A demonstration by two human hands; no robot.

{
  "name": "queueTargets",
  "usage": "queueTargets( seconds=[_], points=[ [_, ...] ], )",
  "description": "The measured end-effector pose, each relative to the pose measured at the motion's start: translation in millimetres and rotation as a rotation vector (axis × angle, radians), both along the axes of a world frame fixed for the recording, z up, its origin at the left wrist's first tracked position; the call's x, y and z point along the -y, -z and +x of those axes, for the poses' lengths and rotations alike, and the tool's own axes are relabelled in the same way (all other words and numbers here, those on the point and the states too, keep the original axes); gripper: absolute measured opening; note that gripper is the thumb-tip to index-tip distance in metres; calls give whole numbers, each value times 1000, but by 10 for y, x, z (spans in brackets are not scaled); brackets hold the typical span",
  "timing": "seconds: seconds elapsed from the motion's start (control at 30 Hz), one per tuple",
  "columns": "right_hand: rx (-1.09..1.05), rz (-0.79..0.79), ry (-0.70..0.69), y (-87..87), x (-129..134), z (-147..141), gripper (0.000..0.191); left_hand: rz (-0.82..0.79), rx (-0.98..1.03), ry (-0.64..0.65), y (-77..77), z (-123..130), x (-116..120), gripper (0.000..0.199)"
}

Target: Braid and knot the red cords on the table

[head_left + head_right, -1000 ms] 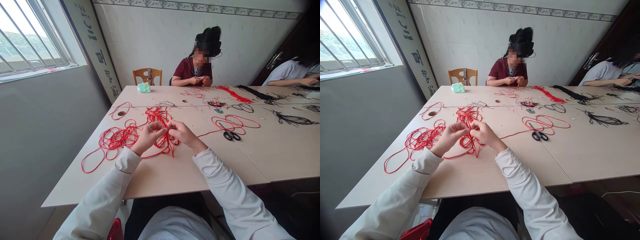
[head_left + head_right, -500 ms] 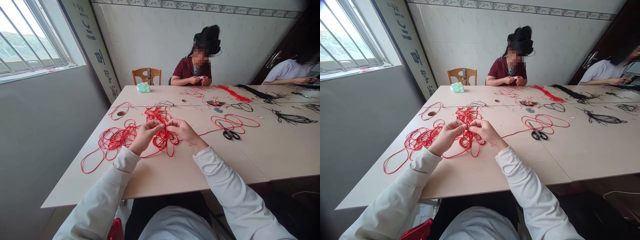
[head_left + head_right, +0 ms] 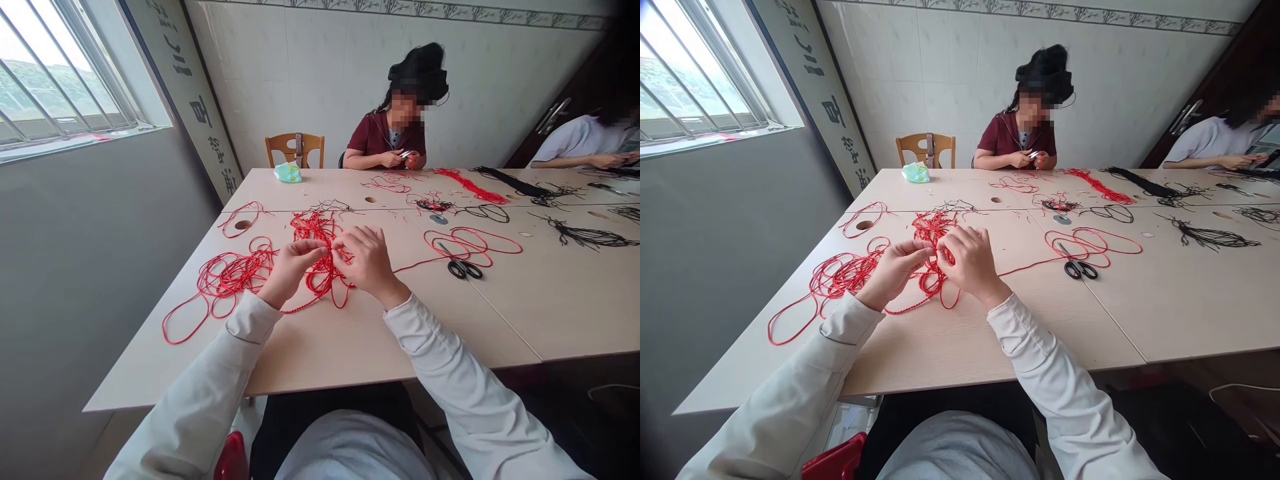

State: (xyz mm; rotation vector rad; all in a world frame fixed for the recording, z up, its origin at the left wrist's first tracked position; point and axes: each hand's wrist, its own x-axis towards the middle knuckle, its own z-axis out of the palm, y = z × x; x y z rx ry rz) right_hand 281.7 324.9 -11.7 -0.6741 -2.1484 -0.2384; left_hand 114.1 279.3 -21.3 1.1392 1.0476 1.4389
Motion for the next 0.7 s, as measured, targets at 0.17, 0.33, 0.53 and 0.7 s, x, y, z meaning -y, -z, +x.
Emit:
queueTargets(
  seconds=[0.17, 0.33, 0.53, 0.7],
  points=[
    [91, 76, 26, 21, -22, -18, 6, 54, -121, -59, 21, 14, -5, 24],
    [113, 83, 49, 60, -23, -76, 7, 97, -279, -133, 16, 48, 5, 19],
    [-98, -140, -23, 115, -5, -145, 8, 51, -232, -118, 4, 39, 12, 15],
    [-479, -685, -342, 130, 16, -166, 6, 0, -34, -28, 33, 39, -1, 15]
  ],
)
